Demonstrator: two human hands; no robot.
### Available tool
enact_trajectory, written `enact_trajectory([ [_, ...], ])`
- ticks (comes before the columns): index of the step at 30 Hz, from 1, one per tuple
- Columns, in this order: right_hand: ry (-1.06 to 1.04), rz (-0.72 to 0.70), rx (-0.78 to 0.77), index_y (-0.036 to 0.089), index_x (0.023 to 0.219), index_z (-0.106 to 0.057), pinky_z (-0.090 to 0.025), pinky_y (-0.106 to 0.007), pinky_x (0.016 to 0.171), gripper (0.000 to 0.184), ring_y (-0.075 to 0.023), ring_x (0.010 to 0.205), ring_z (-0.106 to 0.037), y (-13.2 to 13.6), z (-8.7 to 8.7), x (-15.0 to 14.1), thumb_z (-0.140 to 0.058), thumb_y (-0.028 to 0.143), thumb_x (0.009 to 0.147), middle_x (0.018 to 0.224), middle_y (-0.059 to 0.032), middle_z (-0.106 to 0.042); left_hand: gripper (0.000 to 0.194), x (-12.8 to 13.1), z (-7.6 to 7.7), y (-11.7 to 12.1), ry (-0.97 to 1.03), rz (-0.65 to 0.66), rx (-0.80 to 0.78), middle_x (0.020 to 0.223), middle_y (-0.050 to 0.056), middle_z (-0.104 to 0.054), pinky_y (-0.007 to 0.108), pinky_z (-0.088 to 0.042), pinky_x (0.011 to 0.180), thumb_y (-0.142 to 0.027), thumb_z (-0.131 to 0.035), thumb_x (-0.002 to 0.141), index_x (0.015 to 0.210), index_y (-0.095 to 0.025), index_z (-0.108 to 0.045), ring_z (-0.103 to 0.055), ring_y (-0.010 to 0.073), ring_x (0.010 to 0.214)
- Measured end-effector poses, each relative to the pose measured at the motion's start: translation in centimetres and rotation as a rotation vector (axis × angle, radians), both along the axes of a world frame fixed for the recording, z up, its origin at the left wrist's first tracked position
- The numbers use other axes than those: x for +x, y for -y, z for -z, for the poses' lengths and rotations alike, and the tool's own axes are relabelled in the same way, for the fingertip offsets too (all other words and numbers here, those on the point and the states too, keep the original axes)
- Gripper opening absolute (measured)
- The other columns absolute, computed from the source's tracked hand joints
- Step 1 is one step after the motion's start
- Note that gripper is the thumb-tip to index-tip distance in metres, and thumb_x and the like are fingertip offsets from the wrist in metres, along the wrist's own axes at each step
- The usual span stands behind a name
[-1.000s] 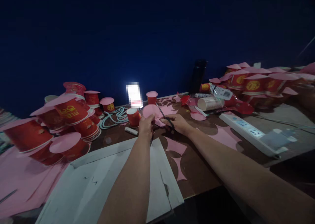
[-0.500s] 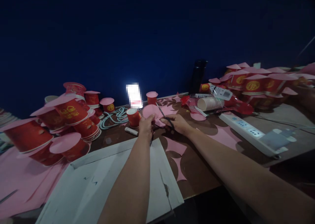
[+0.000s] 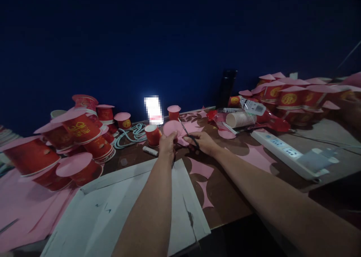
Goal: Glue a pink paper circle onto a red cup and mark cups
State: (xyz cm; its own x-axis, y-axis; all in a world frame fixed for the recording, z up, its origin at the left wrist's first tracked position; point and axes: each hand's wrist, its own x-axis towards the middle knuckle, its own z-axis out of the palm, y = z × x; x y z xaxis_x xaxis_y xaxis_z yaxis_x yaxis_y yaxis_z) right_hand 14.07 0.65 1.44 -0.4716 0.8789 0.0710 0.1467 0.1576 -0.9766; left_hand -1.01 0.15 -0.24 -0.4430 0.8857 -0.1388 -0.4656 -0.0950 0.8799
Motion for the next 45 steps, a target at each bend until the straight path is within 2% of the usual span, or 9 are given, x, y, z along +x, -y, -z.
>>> enact_trajectory([
  [12,0.007,-0.005,-0.017,0.015,0.101,-0.069,-0.039,-0.017,0.036,0.045,-0.0081,0.043,-0.047,0.1,-0.2,0.1,-0.067,0.049,0.073,0.053,0.0036,-0.055,0.046,0.1,-0.4,0.3,0.007,0.008,0.008,0.067,-0.002,-0.059,0.023,-0.041,0.052,-0.031,-0.078,0.048,0.086,-0.016,-0.057,-0.051,0.0079,0.050],
  [19,-0.008,-0.007,-0.010,0.015,0.099,-0.070,-0.040,-0.017,0.039,0.043,-0.0087,0.047,-0.050,0.2,-0.2,0.0,-0.068,0.049,0.072,0.055,0.0035,-0.054,0.044,0.2,-0.7,0.4,0.018,0.007,0.011,0.066,-0.003,-0.058,0.023,-0.041,0.052,-0.029,-0.078,0.048,0.085,-0.017,-0.057,-0.050,0.0076,0.050],
  [31,0.006,-0.002,-0.010,0.016,0.102,-0.069,-0.039,-0.018,0.037,0.047,-0.0092,0.044,-0.049,0.0,0.1,0.0,-0.067,0.051,0.072,0.054,0.0032,-0.054,0.045,0.1,-0.3,0.2,0.020,0.016,0.032,0.066,-0.003,-0.057,0.023,-0.042,0.051,-0.028,-0.076,0.050,0.088,-0.017,-0.056,-0.049,0.0077,0.049],
  [37,0.008,-0.003,0.008,0.015,0.100,-0.070,-0.039,-0.018,0.036,0.045,-0.0086,0.043,-0.048,0.2,-0.2,0.0,-0.067,0.051,0.073,0.054,0.0032,-0.054,0.044,0.2,-0.7,0.5,0.018,0.020,0.000,0.062,-0.004,-0.056,0.023,-0.041,0.050,-0.029,-0.076,0.050,0.086,-0.017,-0.055,-0.049,0.0084,0.048],
  [45,-0.002,-0.011,0.011,0.016,0.099,-0.069,-0.040,-0.017,0.035,0.044,-0.0089,0.044,-0.049,0.2,-0.2,0.1,-0.067,0.051,0.073,0.054,0.0028,-0.055,0.044,-0.1,0.3,-0.2,-0.024,-0.011,0.012,0.067,-0.003,-0.057,0.023,-0.041,0.052,-0.032,-0.078,0.051,0.087,-0.017,-0.057,-0.050,0.0079,0.051],
])
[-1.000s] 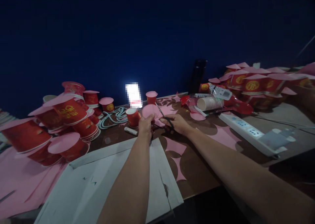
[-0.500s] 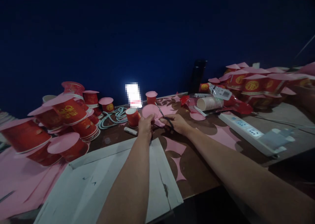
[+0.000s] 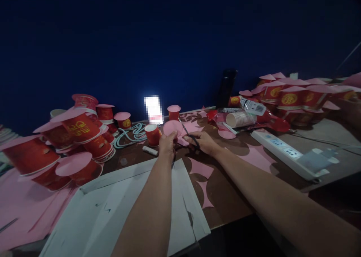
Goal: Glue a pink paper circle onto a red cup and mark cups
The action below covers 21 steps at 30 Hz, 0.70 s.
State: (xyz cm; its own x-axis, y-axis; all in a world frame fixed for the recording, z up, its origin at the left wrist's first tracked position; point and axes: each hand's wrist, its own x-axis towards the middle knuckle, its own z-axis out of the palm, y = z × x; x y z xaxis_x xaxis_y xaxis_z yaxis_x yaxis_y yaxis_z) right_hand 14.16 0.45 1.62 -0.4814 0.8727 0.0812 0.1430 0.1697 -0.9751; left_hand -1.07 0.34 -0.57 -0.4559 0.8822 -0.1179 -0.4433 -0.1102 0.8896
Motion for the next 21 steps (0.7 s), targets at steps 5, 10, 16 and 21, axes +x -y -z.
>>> enact_trajectory([
  [5,0.004,-0.007,-0.018,0.016,0.100,-0.069,-0.041,-0.018,0.035,0.044,-0.0095,0.045,-0.049,0.02,-0.10,0.00,-0.066,0.051,0.073,0.054,0.0033,-0.054,0.045,0.02,-0.35,0.29,0.011,0.028,0.000,0.066,-0.003,-0.057,0.023,-0.041,0.050,-0.031,-0.078,0.050,0.087,-0.017,-0.057,-0.049,0.0077,0.049],
  [10,0.013,0.007,-0.030,0.016,0.100,-0.069,-0.040,-0.017,0.035,0.044,-0.0089,0.044,-0.049,-0.01,-0.05,-0.08,-0.067,0.050,0.073,0.054,0.0031,-0.055,0.044,0.06,-0.59,0.44,0.010,0.029,-0.006,0.065,-0.003,-0.058,0.022,-0.041,0.049,-0.031,-0.077,0.050,0.086,-0.017,-0.057,-0.050,0.0080,0.049],
  [16,0.003,0.007,-0.020,0.016,0.099,-0.069,-0.040,-0.018,0.035,0.044,-0.0093,0.045,-0.050,-0.02,-0.01,-0.08,-0.066,0.052,0.073,0.054,0.0033,-0.055,0.042,0.14,-0.49,0.34,0.013,0.012,0.024,0.066,-0.002,-0.058,0.023,-0.041,0.051,-0.029,-0.077,0.051,0.086,-0.017,-0.058,-0.051,0.0084,0.050],
  [21,0.006,0.004,0.000,0.016,0.098,-0.069,-0.039,-0.017,0.036,0.044,-0.0087,0.044,-0.049,0.00,-0.06,-0.01,-0.066,0.052,0.073,0.053,0.0035,-0.054,0.044,0.14,-0.50,0.39,0.026,0.024,0.015,0.067,-0.002,-0.058,0.025,-0.043,0.054,-0.030,-0.078,0.050,0.088,-0.017,-0.058,-0.051,0.0089,0.050],
])
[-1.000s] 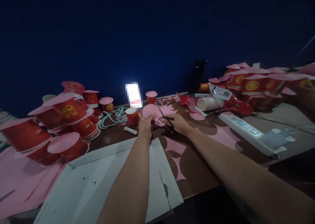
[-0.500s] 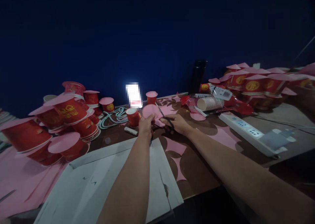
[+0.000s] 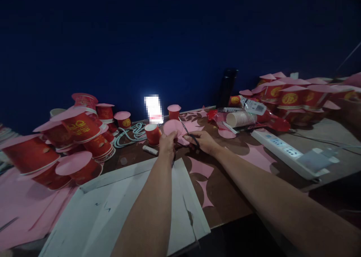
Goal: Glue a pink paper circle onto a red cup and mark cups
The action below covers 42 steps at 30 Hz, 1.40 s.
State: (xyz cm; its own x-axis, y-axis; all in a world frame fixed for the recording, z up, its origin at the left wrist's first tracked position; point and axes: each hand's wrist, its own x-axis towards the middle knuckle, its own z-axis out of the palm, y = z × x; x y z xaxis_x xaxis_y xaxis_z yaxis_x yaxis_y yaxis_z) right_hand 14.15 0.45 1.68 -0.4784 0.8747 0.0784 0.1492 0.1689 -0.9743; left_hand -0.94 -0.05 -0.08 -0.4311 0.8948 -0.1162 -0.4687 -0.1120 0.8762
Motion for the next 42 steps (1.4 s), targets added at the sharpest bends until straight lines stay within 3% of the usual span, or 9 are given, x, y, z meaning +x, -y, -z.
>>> enact_trajectory([
  [6,-0.004,-0.006,0.019,0.016,0.096,-0.070,-0.039,-0.018,0.038,0.041,-0.0081,0.043,-0.048,0.0,0.0,0.0,-0.065,0.051,0.074,0.053,0.0042,-0.054,0.044,-0.1,0.1,0.0,0.005,0.009,-0.005,0.066,-0.003,-0.058,0.025,-0.045,0.055,-0.030,-0.078,0.051,0.088,-0.017,-0.058,-0.053,0.0093,0.052],
  [15,0.009,-0.003,0.035,0.016,0.096,-0.070,-0.039,-0.017,0.038,0.042,-0.0082,0.044,-0.048,0.0,0.0,0.0,-0.064,0.052,0.075,0.054,0.0032,-0.055,0.040,-0.1,0.1,0.0,0.013,-0.003,-0.015,0.059,-0.004,-0.055,0.021,-0.039,0.045,-0.027,-0.077,0.052,0.085,-0.016,-0.057,-0.047,0.0069,0.044],
  [28,-0.029,-0.050,-0.088,0.013,0.099,-0.068,-0.037,-0.016,0.036,0.050,-0.0080,0.045,-0.050,-0.2,0.5,-0.3,-0.070,0.053,0.069,0.055,0.0028,-0.056,0.031,-0.6,-1.0,-0.4,0.395,-0.162,0.046,0.071,-0.001,-0.064,0.017,-0.044,0.050,-0.013,-0.078,0.057,0.081,-0.016,-0.059,-0.060,0.0085,0.058],
  [35,-0.060,-0.100,-0.088,0.013,0.092,-0.067,-0.036,-0.017,0.036,0.044,-0.0081,0.044,-0.049,0.2,0.6,-0.7,-0.067,0.053,0.072,0.054,0.0030,-0.055,0.031,-0.5,-1.2,-0.3,0.391,-0.166,0.004,0.060,-0.002,-0.060,0.017,-0.043,0.044,-0.017,-0.081,0.058,0.074,-0.014,-0.055,-0.052,0.0062,0.045],
  [42,-0.106,-0.081,-0.082,0.012,0.094,-0.068,-0.037,-0.016,0.040,0.042,-0.0074,0.046,-0.051,-0.1,0.9,-0.6,-0.069,0.048,0.072,0.055,0.0027,-0.057,0.034,-0.6,-0.9,-0.3,0.334,-0.169,0.027,0.060,-0.004,-0.058,0.016,-0.044,0.044,-0.024,-0.082,0.059,0.075,-0.014,-0.054,-0.052,0.0045,0.044],
])
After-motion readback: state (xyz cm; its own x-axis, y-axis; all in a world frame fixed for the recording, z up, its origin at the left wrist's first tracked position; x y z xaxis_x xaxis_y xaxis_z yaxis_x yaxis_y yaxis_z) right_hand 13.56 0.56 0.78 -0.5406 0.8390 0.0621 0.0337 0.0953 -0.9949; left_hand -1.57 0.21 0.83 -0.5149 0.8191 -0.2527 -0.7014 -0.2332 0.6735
